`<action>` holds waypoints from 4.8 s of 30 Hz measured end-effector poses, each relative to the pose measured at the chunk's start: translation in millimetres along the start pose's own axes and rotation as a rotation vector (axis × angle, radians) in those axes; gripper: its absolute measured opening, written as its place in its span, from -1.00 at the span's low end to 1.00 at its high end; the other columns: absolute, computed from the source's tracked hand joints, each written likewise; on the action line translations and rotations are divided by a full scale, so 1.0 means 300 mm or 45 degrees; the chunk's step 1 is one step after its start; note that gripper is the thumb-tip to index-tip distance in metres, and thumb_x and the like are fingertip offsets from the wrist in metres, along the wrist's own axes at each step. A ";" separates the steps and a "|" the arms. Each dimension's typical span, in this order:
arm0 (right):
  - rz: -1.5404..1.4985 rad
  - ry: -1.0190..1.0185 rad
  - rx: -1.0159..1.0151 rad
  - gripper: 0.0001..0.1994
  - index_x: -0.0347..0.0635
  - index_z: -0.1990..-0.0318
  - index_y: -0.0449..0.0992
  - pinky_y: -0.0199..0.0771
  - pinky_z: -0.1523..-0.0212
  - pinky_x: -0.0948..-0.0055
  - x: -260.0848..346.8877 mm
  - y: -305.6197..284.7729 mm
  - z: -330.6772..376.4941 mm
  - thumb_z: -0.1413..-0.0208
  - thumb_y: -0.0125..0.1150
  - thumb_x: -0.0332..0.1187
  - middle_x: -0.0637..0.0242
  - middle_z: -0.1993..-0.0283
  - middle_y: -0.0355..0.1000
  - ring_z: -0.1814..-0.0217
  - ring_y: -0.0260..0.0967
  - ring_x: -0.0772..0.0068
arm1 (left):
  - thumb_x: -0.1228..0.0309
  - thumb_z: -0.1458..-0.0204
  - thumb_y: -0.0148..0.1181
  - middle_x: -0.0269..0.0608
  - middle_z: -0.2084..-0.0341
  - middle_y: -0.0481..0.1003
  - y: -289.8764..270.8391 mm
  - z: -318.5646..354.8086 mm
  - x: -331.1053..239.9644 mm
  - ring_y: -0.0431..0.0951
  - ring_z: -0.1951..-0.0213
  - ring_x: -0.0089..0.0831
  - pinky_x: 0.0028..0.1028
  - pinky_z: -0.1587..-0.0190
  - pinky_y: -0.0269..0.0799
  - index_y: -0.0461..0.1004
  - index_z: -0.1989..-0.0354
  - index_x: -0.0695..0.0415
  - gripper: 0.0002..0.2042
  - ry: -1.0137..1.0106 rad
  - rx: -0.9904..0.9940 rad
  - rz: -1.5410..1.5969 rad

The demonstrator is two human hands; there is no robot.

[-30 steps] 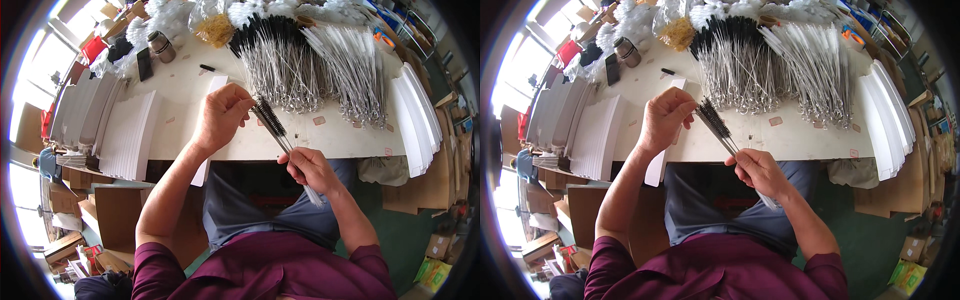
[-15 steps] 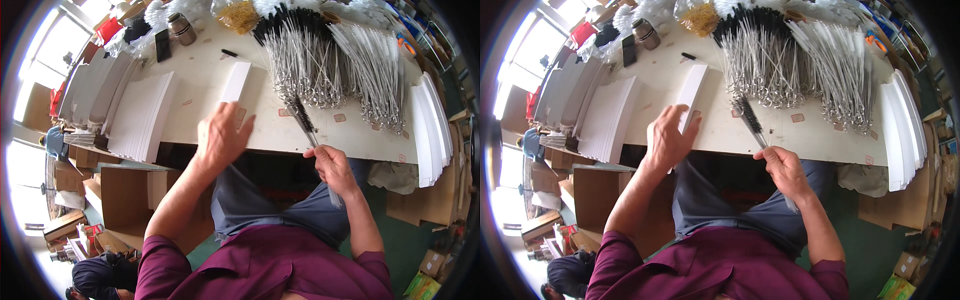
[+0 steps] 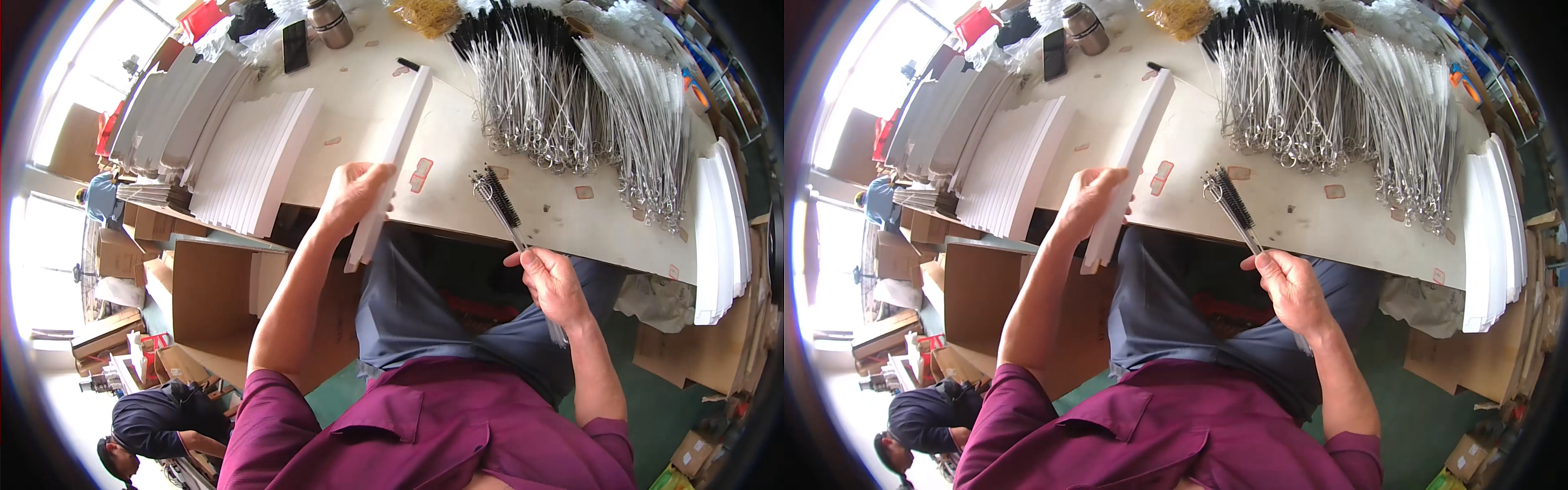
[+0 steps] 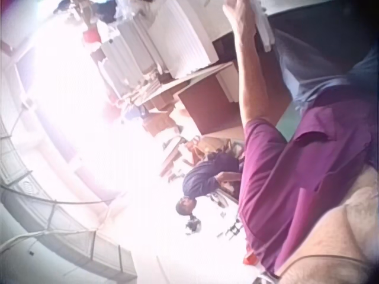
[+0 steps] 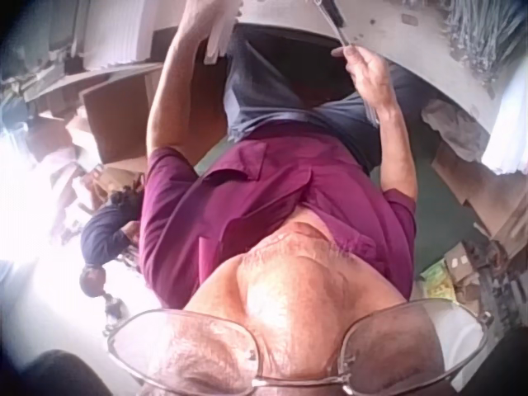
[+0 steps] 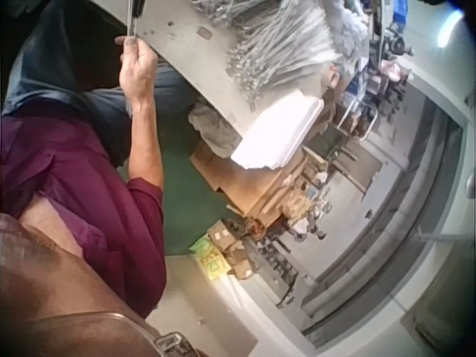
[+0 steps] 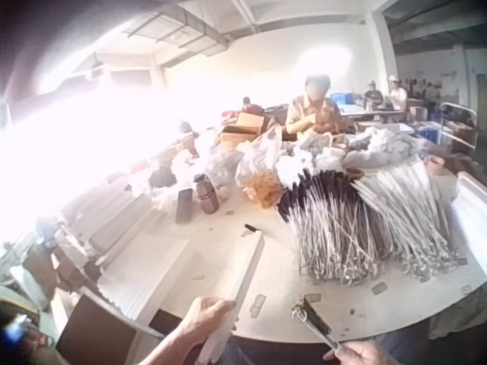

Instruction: The person slides a bundle of brushes into a white cardboard sleeve by hand.

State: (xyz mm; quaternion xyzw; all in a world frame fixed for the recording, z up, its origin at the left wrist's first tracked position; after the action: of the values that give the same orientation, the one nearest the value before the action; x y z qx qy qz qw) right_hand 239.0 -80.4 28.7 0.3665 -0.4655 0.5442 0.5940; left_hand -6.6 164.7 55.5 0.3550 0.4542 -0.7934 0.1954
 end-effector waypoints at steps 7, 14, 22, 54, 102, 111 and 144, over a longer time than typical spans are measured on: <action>-0.105 0.038 0.178 -0.61 -0.27 0.16 0.63 0.11 0.48 0.59 0.069 0.099 0.007 -0.49 0.01 -0.14 0.58 0.55 0.17 0.49 0.04 0.73 | -0.05 -0.19 0.23 -0.02 0.28 0.59 0.076 0.059 0.018 0.55 0.38 -0.37 -0.44 0.32 0.49 0.47 -0.06 0.27 -0.43 -0.004 0.282 1.445; 0.158 0.026 0.261 -0.61 -0.31 0.19 0.63 0.22 0.44 0.49 0.052 0.152 0.018 -0.48 0.02 -0.15 0.45 0.57 0.28 0.49 0.15 0.63 | 0.28 -0.19 0.23 0.07 0.20 0.60 0.120 0.027 0.035 0.59 0.26 -0.32 -0.35 0.13 0.56 0.30 -0.25 0.37 -0.46 0.082 0.232 1.421; 0.214 0.013 0.337 -0.61 -0.30 0.22 0.64 0.26 0.41 0.47 0.030 0.143 0.059 -0.47 0.05 -0.15 0.40 0.56 0.33 0.48 0.17 0.61 | 0.34 -0.20 0.17 0.18 0.17 0.57 0.051 0.013 0.034 0.62 0.23 -0.24 -0.22 0.08 0.59 0.25 -0.28 0.36 -0.47 0.217 -0.140 1.572; 0.324 -0.085 0.291 -0.79 -0.36 0.10 0.54 0.29 0.47 0.53 0.095 0.144 -0.096 -0.16 0.30 -0.44 0.44 0.50 0.43 0.52 0.25 0.70 | 0.27 -0.19 0.27 -0.04 0.35 0.54 0.192 0.134 0.017 0.60 0.39 -0.28 -0.25 0.26 0.60 0.45 0.10 0.23 -0.72 0.095 -0.262 1.994; -0.023 -0.338 0.208 -0.71 -0.26 0.09 0.53 0.21 0.36 0.71 0.090 0.050 -0.193 -0.34 0.29 -0.18 0.55 0.32 0.41 0.34 0.26 0.77 | 0.31 0.02 0.41 -0.03 0.50 0.55 0.226 0.485 -0.064 0.60 0.43 -0.17 -0.25 0.35 0.50 0.53 0.27 0.25 -0.72 0.678 -0.103 0.260; 0.052 -0.277 0.441 -0.55 -0.38 0.16 0.53 0.37 0.40 0.64 0.123 0.111 -0.113 -0.10 0.55 -0.13 0.51 0.40 0.44 0.39 0.35 0.73 | 0.35 0.03 0.25 -0.07 0.27 0.54 0.176 0.464 -0.117 0.51 0.06 -0.18 -0.21 -0.16 0.30 0.51 0.17 0.32 -0.69 1.146 -0.191 -0.897; 0.482 -0.707 -0.195 -0.89 -0.33 0.22 0.59 0.45 0.26 0.47 -0.014 0.146 -0.084 -0.31 0.25 -0.45 0.33 0.30 0.50 0.29 0.41 0.50 | 0.38 0.23 0.43 0.11 0.43 0.57 0.328 0.433 0.053 0.68 0.37 0.01 -0.15 0.34 0.61 0.46 0.09 0.39 -0.49 0.639 0.009 -0.321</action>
State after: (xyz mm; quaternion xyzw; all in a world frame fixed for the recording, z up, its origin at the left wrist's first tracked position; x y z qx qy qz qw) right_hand 199.8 -52.0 14.2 0.3620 -0.7087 0.4878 0.3588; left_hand -5.2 3.1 30.1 0.4819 0.5263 -0.7001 -0.0246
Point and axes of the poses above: each hand's wrist, its own z-axis away from the middle knuckle, its own y-axis out of the palm, x = y × z, the point moved 1 cm from there along -z, towards the middle knuckle
